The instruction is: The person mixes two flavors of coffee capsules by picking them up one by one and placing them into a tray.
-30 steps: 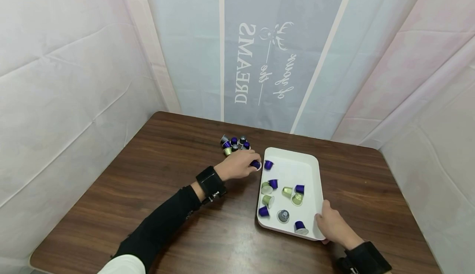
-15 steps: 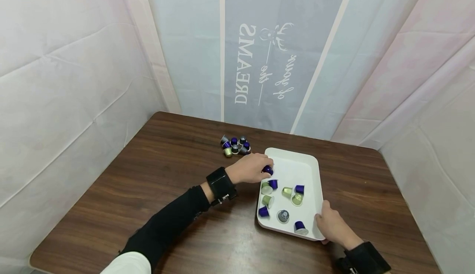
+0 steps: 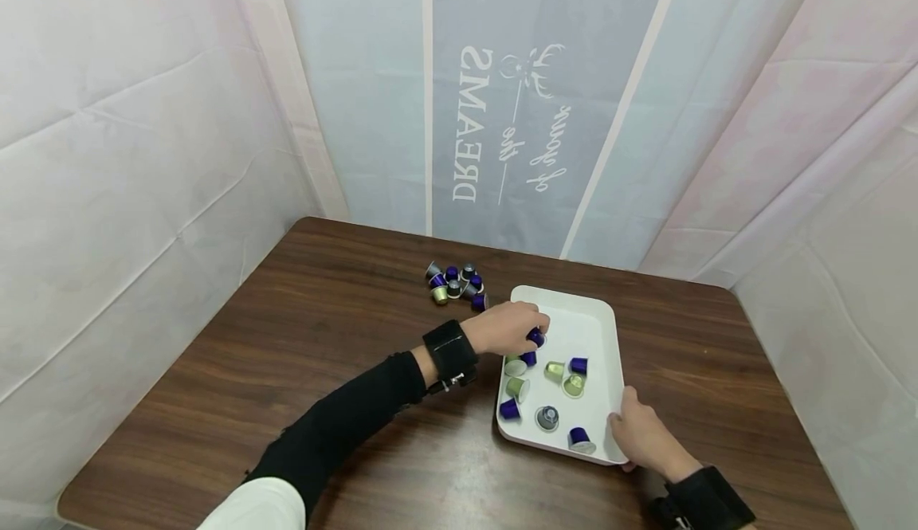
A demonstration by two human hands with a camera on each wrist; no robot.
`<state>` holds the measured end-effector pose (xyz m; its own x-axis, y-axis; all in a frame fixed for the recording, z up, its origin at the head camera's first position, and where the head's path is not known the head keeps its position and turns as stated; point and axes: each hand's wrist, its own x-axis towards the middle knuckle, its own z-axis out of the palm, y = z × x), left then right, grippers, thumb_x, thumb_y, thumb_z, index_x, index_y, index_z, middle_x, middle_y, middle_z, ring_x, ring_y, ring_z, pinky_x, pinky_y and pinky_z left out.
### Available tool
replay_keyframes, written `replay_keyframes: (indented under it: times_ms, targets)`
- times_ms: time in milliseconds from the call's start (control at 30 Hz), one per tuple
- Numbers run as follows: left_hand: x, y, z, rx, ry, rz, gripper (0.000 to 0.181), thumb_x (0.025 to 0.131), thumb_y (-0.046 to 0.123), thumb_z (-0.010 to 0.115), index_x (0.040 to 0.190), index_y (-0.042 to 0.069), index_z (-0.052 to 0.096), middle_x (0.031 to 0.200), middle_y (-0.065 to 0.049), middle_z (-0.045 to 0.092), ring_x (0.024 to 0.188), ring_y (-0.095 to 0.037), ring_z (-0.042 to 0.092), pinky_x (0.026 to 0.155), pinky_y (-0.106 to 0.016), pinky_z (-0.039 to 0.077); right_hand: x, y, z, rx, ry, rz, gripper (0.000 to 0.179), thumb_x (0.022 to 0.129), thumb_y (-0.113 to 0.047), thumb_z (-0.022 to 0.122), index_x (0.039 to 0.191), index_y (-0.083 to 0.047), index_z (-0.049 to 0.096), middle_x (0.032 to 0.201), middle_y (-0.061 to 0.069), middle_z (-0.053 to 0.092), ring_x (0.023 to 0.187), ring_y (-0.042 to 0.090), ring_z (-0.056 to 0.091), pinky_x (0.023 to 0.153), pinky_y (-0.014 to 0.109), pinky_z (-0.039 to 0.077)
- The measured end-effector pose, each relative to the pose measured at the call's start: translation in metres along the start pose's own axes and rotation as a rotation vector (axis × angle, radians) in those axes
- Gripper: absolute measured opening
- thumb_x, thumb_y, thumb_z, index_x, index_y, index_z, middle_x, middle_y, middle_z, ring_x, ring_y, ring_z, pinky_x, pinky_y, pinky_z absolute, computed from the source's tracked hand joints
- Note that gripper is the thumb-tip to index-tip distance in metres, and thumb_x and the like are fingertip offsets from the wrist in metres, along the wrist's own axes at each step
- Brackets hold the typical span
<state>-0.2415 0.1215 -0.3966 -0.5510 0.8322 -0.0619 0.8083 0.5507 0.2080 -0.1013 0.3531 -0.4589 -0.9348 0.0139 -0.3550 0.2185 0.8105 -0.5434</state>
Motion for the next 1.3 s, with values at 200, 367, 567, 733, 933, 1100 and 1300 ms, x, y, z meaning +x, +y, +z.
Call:
replay_keyframes:
  times_ms: [200, 367, 567, 733, 933, 1100, 1300]
  targets:
    - [0.012, 0.006, 0.003, 0.009, 0.001, 0.015, 0.011, 0.092, 0.023, 0.062, 0.102, 0.019, 0.061, 0.091, 0.007, 0.051, 0.077, -0.007, 0.045, 0.063, -0.018, 0.035, 0.000, 0.001, 0.000, -0.007, 0.006, -0.012, 0.039, 0.094, -0.001, 0.039, 0.119, 0.020, 0.017, 0.070, 0.018, 0.046, 0.044, 0.019, 0.055, 0.039, 0.034, 0.047]
    - [0.018, 0.011, 0.001, 0.016, 0.012, 0.020, 0.010, 0.092, 0.023, 0.062, 0.101, 0.018, 0.061, 0.090, 0.007, 0.051, 0.078, -0.006, 0.045, 0.064, -0.018, 0.035, -0.001, 0.001, 0.001, -0.006, 0.017, -0.025, 0.038, 0.094, -0.001, 0.039, 0.118, 0.019, 0.018, 0.070, 0.019, 0.046, 0.043, 0.019, 0.054, 0.038, 0.034, 0.047]
    - [0.022, 0.011, 0.001, 0.003, 0.021, 0.026, 0.019, 0.092, 0.021, 0.062, 0.110, 0.016, 0.061, 0.099, 0.005, 0.055, 0.081, -0.006, 0.047, 0.067, -0.018, 0.037, -0.001, 0.001, 0.001, 0.007, 0.016, -0.020, 0.038, 0.094, -0.001, 0.039, 0.118, 0.019, 0.018, 0.071, 0.020, 0.046, 0.043, 0.019, 0.054, 0.038, 0.035, 0.047]
    - [0.023, 0.006, -0.002, -0.012, 0.033, 0.001, 0.030, 0.092, 0.024, 0.062, 0.121, 0.016, 0.061, 0.109, 0.004, 0.057, 0.081, -0.006, 0.050, 0.068, -0.018, 0.041, -0.002, 0.000, 0.001, 0.010, 0.012, -0.006, 0.040, 0.093, -0.002, 0.038, 0.120, 0.019, 0.017, 0.071, 0.020, 0.046, 0.043, 0.019, 0.054, 0.039, 0.035, 0.047]
    - [0.015, -0.021, -0.009, -0.003, 0.120, -0.090, 0.020, 0.095, 0.024, 0.056, 0.112, 0.016, 0.064, 0.104, 0.003, 0.059, 0.079, -0.007, 0.052, 0.061, -0.020, 0.043, -0.001, 0.000, 0.001, 0.011, 0.009, -0.003, 0.040, 0.093, -0.002, 0.038, 0.120, 0.019, 0.017, 0.072, 0.020, 0.046, 0.044, 0.020, 0.054, 0.039, 0.034, 0.047]
    - [0.003, -0.054, -0.007, -0.011, 0.117, -0.219, 0.025, 0.096, 0.019, 0.053, 0.119, 0.015, 0.061, 0.110, -0.001, 0.057, 0.084, -0.012, 0.054, 0.061, -0.023, 0.043, 0.000, 0.001, 0.001, -0.003, 0.007, 0.000, 0.040, 0.093, -0.002, 0.039, 0.120, 0.019, 0.017, 0.072, 0.019, 0.046, 0.044, 0.019, 0.054, 0.039, 0.034, 0.047]
    - [-0.002, -0.083, 0.015, 0.034, 0.046, -0.306, 0.043, 0.095, 0.017, 0.056, 0.137, 0.017, 0.050, 0.129, -0.006, 0.051, 0.106, -0.019, 0.054, 0.069, -0.026, 0.046, 0.000, 0.001, 0.001, -0.004, 0.003, 0.010, 0.040, 0.094, -0.002, 0.039, 0.120, 0.019, 0.016, 0.073, 0.021, 0.047, 0.044, 0.019, 0.055, 0.039, 0.034, 0.047]
